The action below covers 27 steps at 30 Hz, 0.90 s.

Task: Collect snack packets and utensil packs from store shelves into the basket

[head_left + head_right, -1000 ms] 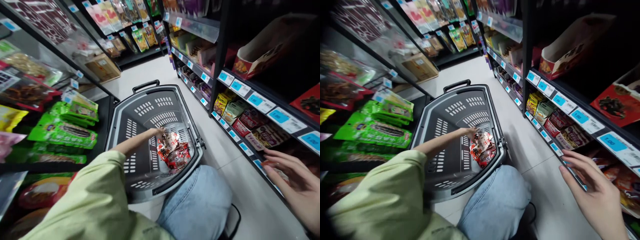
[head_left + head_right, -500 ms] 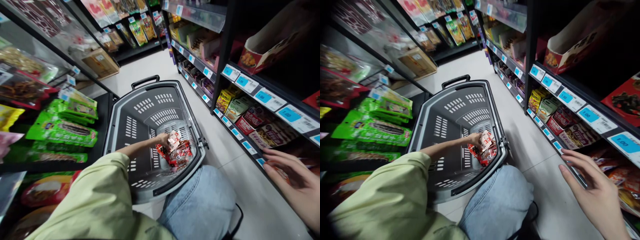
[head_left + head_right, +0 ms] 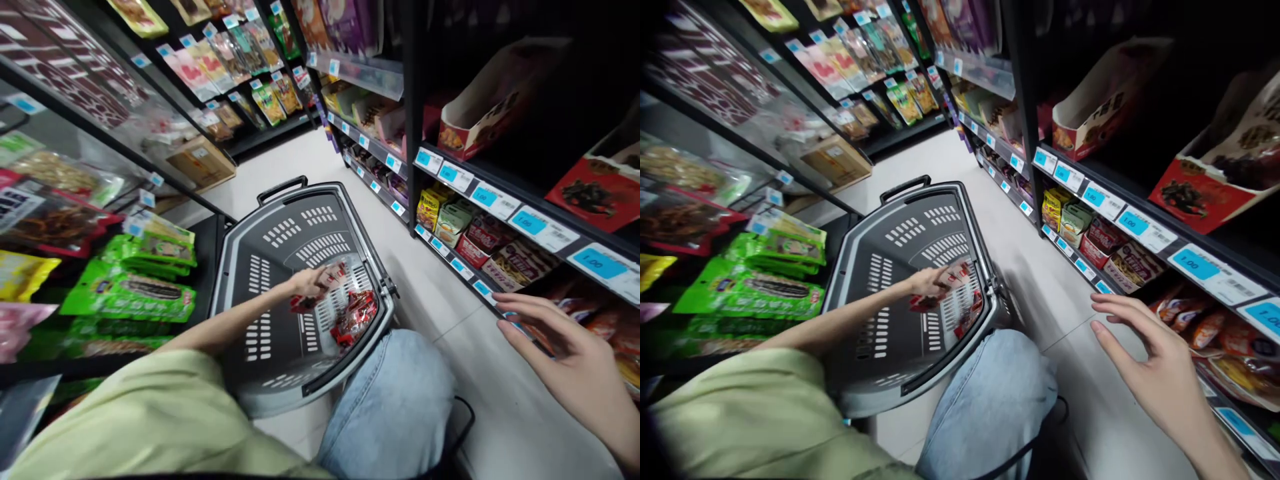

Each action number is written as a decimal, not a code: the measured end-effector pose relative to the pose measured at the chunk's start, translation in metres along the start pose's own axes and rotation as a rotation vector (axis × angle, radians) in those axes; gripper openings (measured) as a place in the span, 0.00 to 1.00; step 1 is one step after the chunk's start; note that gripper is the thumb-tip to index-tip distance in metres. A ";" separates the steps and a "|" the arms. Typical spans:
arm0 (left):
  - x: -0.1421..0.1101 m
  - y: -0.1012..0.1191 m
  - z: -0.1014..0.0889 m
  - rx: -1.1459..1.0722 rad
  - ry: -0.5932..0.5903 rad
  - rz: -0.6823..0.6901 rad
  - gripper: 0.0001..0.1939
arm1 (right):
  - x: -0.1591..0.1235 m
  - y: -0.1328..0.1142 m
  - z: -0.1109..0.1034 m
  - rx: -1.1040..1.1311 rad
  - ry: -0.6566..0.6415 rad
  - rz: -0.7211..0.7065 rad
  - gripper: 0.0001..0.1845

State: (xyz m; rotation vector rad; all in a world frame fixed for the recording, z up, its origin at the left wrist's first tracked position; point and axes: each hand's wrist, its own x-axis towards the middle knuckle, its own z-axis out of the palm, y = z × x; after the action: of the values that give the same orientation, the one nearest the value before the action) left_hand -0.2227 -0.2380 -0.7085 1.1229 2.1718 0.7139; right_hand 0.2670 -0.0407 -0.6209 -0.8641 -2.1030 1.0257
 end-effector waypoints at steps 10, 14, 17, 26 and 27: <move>-0.040 0.206 -0.058 -0.547 0.111 0.125 0.21 | -0.001 -0.009 0.010 0.188 -0.031 0.039 0.14; -0.029 0.293 0.032 -0.810 0.014 0.395 0.23 | -0.010 -0.031 -0.001 0.277 0.033 0.040 0.24; -0.024 0.346 0.106 -0.915 -0.210 0.449 0.21 | -0.016 -0.046 -0.014 0.189 0.146 0.050 0.35; -0.030 0.374 0.184 -1.274 -0.565 0.129 0.26 | -0.015 -0.032 -0.040 0.193 0.448 0.323 0.18; -0.029 0.371 0.182 -1.288 -0.558 0.099 0.25 | -0.013 -0.031 -0.039 0.268 0.431 0.326 0.18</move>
State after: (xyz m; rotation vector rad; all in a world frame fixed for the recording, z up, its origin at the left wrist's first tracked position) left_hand 0.1152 -0.0419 -0.5721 0.5725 0.8311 1.3348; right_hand 0.2956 -0.0495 -0.5798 -1.1917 -1.4597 1.1329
